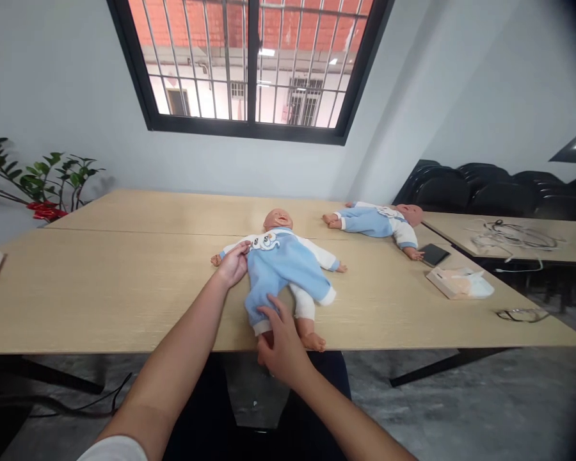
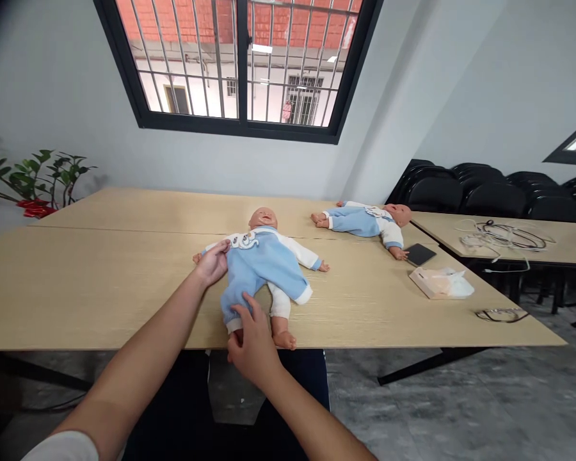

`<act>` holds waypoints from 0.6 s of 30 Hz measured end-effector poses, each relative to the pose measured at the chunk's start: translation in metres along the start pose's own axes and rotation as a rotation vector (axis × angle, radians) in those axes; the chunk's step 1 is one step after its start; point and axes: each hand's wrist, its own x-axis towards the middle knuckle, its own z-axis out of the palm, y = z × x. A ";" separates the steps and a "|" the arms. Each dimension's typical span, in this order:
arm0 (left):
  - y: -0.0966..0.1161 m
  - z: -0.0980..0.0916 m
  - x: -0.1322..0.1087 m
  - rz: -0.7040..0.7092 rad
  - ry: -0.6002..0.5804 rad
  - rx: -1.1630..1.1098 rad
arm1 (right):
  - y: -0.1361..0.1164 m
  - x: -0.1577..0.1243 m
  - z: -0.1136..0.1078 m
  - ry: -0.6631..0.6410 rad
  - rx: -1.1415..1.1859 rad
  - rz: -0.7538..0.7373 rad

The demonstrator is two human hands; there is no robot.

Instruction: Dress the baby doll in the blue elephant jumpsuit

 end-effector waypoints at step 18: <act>-0.002 -0.014 -0.010 -0.047 0.015 0.207 | 0.002 -0.008 -0.002 0.048 0.079 -0.001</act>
